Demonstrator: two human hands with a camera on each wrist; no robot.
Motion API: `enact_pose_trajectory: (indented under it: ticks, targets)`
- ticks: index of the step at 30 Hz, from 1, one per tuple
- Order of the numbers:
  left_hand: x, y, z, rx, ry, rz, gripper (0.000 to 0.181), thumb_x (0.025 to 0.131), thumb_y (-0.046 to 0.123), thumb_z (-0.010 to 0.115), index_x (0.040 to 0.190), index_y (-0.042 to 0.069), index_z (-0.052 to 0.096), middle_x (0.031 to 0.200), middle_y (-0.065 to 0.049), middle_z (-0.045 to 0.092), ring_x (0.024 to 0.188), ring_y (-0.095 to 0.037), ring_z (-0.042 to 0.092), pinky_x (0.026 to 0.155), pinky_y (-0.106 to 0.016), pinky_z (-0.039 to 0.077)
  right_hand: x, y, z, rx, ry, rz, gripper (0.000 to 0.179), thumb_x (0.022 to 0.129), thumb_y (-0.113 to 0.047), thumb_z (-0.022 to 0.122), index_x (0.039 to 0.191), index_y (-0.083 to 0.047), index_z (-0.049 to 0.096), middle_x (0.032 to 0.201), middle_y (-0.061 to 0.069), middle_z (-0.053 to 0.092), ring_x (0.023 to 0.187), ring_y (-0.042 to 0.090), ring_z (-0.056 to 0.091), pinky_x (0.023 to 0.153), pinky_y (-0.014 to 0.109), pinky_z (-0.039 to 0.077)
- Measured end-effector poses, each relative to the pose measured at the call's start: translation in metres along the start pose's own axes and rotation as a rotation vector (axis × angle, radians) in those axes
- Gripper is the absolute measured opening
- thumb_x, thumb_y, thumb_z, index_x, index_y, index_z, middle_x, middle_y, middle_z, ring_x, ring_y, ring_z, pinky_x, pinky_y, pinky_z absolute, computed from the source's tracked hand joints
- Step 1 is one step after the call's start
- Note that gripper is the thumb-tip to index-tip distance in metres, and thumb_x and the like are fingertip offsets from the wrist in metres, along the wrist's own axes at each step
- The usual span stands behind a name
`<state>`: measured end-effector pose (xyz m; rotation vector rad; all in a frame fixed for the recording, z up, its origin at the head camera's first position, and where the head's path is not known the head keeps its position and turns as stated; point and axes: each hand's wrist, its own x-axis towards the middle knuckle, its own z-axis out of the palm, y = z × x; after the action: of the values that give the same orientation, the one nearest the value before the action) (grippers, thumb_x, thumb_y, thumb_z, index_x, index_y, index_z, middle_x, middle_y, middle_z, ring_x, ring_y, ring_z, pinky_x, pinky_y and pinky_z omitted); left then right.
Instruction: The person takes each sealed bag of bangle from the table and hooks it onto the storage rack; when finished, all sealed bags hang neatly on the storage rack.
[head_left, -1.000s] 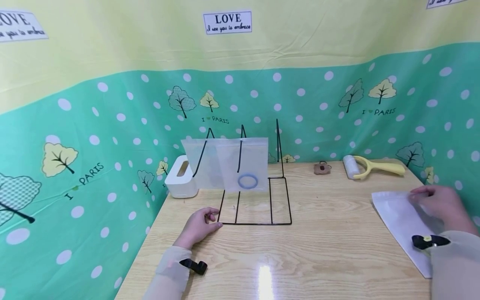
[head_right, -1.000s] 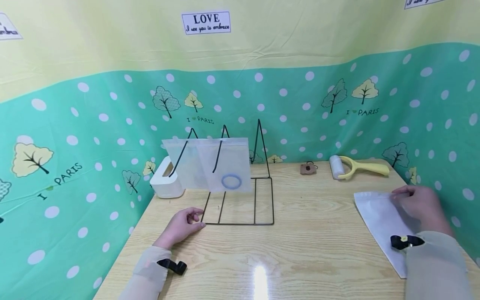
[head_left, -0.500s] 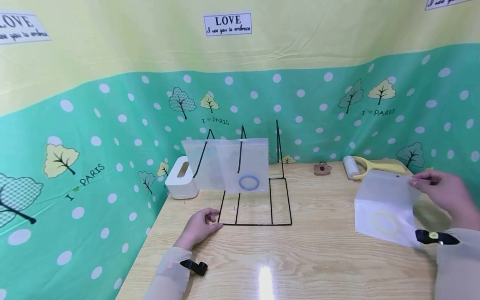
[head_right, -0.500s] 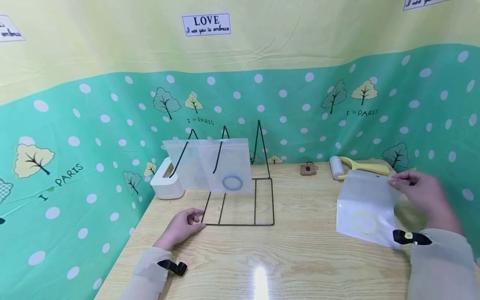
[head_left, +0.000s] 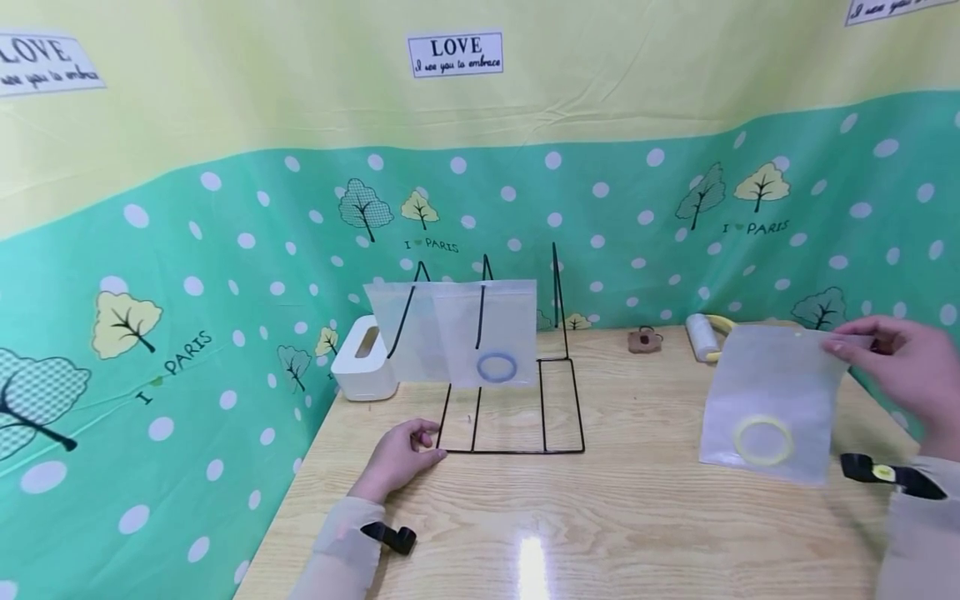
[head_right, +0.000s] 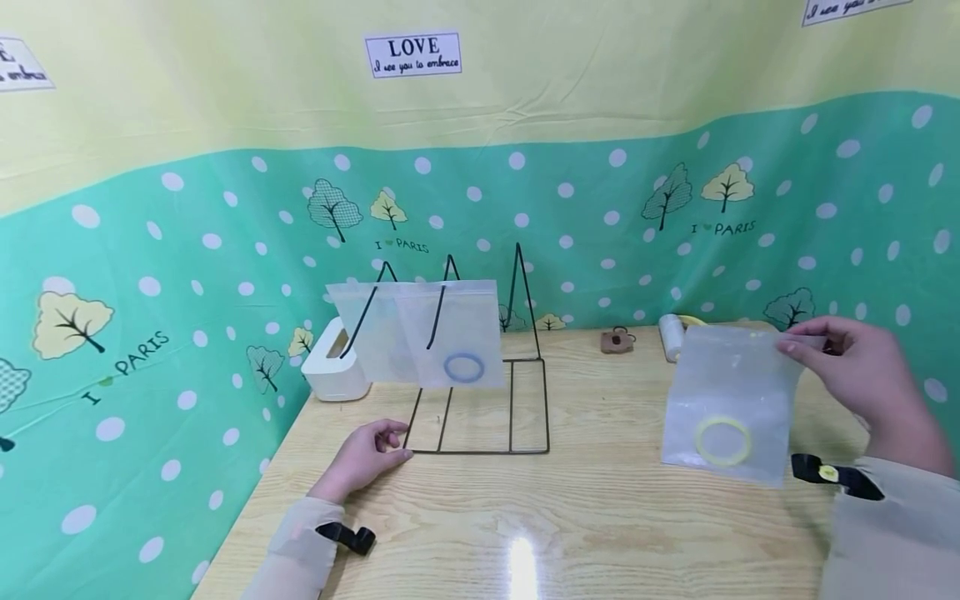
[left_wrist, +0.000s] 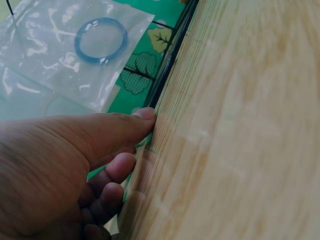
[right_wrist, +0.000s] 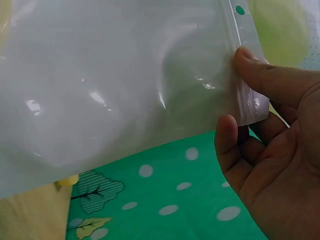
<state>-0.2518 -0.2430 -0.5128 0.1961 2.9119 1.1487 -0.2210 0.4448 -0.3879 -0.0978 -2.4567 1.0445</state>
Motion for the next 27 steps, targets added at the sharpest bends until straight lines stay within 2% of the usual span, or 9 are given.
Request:
enact_pose_trajectory:
  ticks: [3, 9, 14, 17, 21, 27]
  targets:
    - [-0.001, 0.0, 0.0, -0.005, -0.002, 0.003, 0.044, 0.086, 0.027, 0.089, 0.124, 0.014, 0.073, 0.091, 0.005, 0.062, 0.077, -0.015, 0.053, 0.072, -0.034, 0.044, -0.001, -0.008, -0.002, 0.026, 0.007, -0.033, 0.021, 0.103, -0.015, 0.07, 0.111, 0.004, 0.068, 0.083, -0.029, 0.06, 0.071, -0.001, 0.054, 0.059, 0.015, 0.045]
    - [0.0, 0.0, 0.002, -0.009, -0.011, 0.007, 0.044, 0.086, 0.029, 0.089, 0.125, 0.015, 0.073, 0.091, 0.006, 0.062, 0.077, -0.015, 0.053, 0.071, -0.034, 0.044, -0.004, -0.026, -0.006, 0.026, 0.017, -0.07, 0.019, 0.103, -0.013, 0.069, 0.11, 0.005, 0.068, 0.083, -0.031, 0.059, 0.069, -0.001, 0.054, 0.058, 0.014, 0.044]
    - [0.0, -0.002, 0.002, -0.019, -0.008, 0.007, 0.044, 0.086, 0.029, 0.089, 0.125, 0.015, 0.073, 0.092, 0.005, 0.063, 0.077, -0.016, 0.053, 0.071, -0.034, 0.044, -0.008, -0.048, -0.005, 0.018, 0.066, -0.077, 0.021, 0.102, -0.017, 0.07, 0.109, 0.003, 0.07, 0.083, -0.036, 0.056, 0.069, -0.003, 0.052, 0.058, 0.013, 0.043]
    - [0.0, -0.003, 0.002, -0.019, -0.004, 0.003, 0.044, 0.086, 0.029, 0.089, 0.124, 0.015, 0.073, 0.092, 0.005, 0.063, 0.078, -0.015, 0.053, 0.071, -0.034, 0.044, -0.01, -0.06, -0.004, 0.063, 0.108, -0.082, 0.016, 0.1, -0.015, 0.073, 0.106, 0.0, 0.072, 0.083, -0.039, 0.058, 0.068, -0.005, 0.053, 0.056, 0.014, 0.041]
    - [0.0, -0.004, 0.002, -0.006, -0.002, 0.007, 0.044, 0.086, 0.03, 0.089, 0.125, 0.016, 0.073, 0.092, 0.006, 0.063, 0.077, -0.015, 0.053, 0.07, -0.033, 0.044, -0.012, -0.069, -0.002, 0.126, 0.148, -0.099, 0.004, 0.097, -0.009, 0.076, 0.101, -0.008, 0.076, 0.082, -0.038, 0.062, 0.062, -0.004, 0.054, 0.053, 0.014, 0.038]
    - [0.002, -0.005, 0.002, -0.007, 0.0, -0.011, 0.044, 0.087, 0.031, 0.089, 0.126, 0.019, 0.073, 0.092, 0.007, 0.063, 0.078, -0.016, 0.054, 0.071, -0.034, 0.044, -0.014, -0.078, 0.001, 0.119, 0.169, -0.122, 0.006, 0.097, -0.012, 0.076, 0.102, -0.009, 0.075, 0.084, -0.035, 0.061, 0.057, 0.001, 0.048, 0.05, 0.018, 0.036]
